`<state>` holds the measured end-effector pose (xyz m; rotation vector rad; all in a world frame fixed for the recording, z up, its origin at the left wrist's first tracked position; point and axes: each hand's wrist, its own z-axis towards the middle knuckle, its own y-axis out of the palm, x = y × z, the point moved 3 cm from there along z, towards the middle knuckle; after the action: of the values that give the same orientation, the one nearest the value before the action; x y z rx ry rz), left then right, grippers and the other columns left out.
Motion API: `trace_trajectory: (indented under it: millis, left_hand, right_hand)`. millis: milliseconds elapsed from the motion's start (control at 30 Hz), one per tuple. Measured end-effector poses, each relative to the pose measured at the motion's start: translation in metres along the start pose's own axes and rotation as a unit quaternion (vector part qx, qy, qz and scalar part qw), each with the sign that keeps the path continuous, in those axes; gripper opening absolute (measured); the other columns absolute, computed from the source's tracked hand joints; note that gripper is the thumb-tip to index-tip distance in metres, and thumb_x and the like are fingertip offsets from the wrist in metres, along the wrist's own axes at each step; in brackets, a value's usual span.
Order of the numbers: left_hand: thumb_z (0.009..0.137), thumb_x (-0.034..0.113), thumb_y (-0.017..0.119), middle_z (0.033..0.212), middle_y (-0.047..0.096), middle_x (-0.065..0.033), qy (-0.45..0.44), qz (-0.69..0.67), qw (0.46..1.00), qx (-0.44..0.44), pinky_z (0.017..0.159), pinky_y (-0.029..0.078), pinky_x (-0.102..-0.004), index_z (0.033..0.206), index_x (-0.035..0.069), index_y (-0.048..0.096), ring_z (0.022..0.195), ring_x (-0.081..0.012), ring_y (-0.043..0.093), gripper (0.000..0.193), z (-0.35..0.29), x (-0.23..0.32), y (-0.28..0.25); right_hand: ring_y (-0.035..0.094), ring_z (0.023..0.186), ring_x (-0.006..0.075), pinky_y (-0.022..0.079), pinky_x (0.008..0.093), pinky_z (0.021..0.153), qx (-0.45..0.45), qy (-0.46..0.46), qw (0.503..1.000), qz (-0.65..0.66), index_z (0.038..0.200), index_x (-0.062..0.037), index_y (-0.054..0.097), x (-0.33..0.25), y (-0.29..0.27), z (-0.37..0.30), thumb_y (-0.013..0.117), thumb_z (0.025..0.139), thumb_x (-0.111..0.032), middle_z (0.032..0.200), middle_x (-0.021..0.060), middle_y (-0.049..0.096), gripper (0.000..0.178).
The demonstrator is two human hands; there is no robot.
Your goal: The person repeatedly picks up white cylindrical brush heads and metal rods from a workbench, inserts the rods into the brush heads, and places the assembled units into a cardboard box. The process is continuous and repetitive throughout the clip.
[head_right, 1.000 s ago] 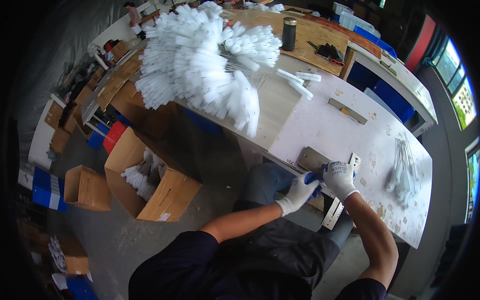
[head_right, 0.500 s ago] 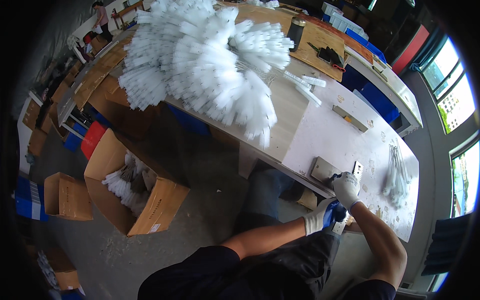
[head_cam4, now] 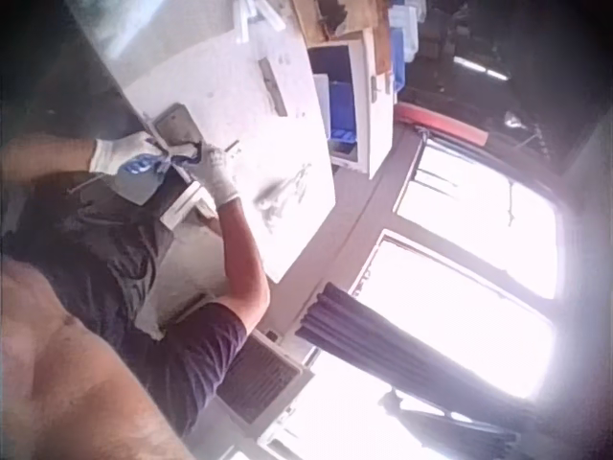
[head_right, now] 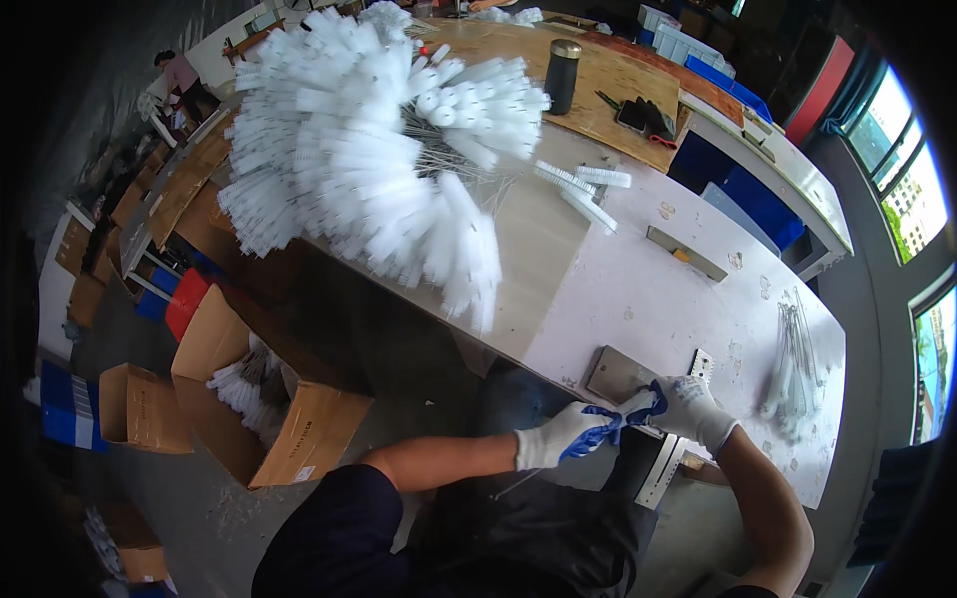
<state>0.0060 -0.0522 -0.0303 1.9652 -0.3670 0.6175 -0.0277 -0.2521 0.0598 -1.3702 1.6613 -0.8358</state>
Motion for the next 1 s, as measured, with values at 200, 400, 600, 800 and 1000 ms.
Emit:
trace_trajectory:
  millis: [200,400,600,800,1000]
  left_hand:
    - [0.101,0.019,0.060,0.079,0.065,0.0015,-0.048,0.163,0.985,-0.038,0.047,0.035,-0.0184,0.104,0.005,0.069,0.057,-0.0006,0.048,0.017,0.004,0.019,-0.012]
    - [0.099,0.022,0.062,0.089,0.069,-0.0078,0.056,0.509,0.858,0.028,0.076,0.054,-0.0328,0.120,0.001,0.062,0.081,-0.0168,0.068,0.030,-0.020,0.056,-0.015]
    - [0.091,0.016,0.073,0.130,0.061,-0.0166,0.563,0.571,0.487,0.346,0.102,0.046,-0.0393,0.144,0.001,0.045,0.114,-0.0267,0.062,0.061,-0.121,0.183,0.049]
    - [0.094,0.006,0.063,0.110,0.066,-0.0142,0.678,0.332,0.618,0.221,0.084,0.053,-0.0340,0.121,-0.001,0.060,0.093,-0.0181,0.065,0.028,-0.150,0.144,0.087]
    - [0.097,0.021,0.065,0.101,0.073,-0.0131,0.279,0.509,0.790,0.197,0.077,0.056,-0.0349,0.110,0.004,0.070,0.088,-0.0237,0.072,0.022,-0.064,-0.005,0.020]
  right_hand:
    - [0.067,0.093,0.0288,0.052,0.0429,0.083,0.053,-0.098,0.969,-0.218,0.104,-0.0031,0.064,0.015,0.023,0.012,0.070,0.080,-0.059,0.096,0.0127,0.068,0.061]
    - [0.067,0.091,0.0289,0.052,0.0418,0.083,0.166,-0.039,0.973,-0.157,0.100,-0.0013,0.063,0.022,0.056,0.017,0.068,0.077,-0.072,0.094,0.0137,0.068,0.074]
    - [0.068,0.093,0.0277,0.053,0.0403,0.081,0.173,-0.013,0.970,-0.168,0.104,-0.0039,0.061,0.012,0.048,0.007,0.065,0.084,-0.029,0.099,0.0128,0.067,0.032]
    - [0.068,0.097,0.0288,0.054,0.0404,0.084,0.175,0.011,0.973,-0.147,0.105,-0.0035,0.061,0.004,0.037,0.001,0.069,0.082,-0.031,0.101,0.0137,0.068,0.037]
    - [0.069,0.094,0.0313,0.053,0.0428,0.084,0.203,0.008,0.975,-0.093,0.105,-0.0047,0.061,0.003,0.040,0.000,0.074,0.080,-0.038,0.100,0.0150,0.069,0.044]
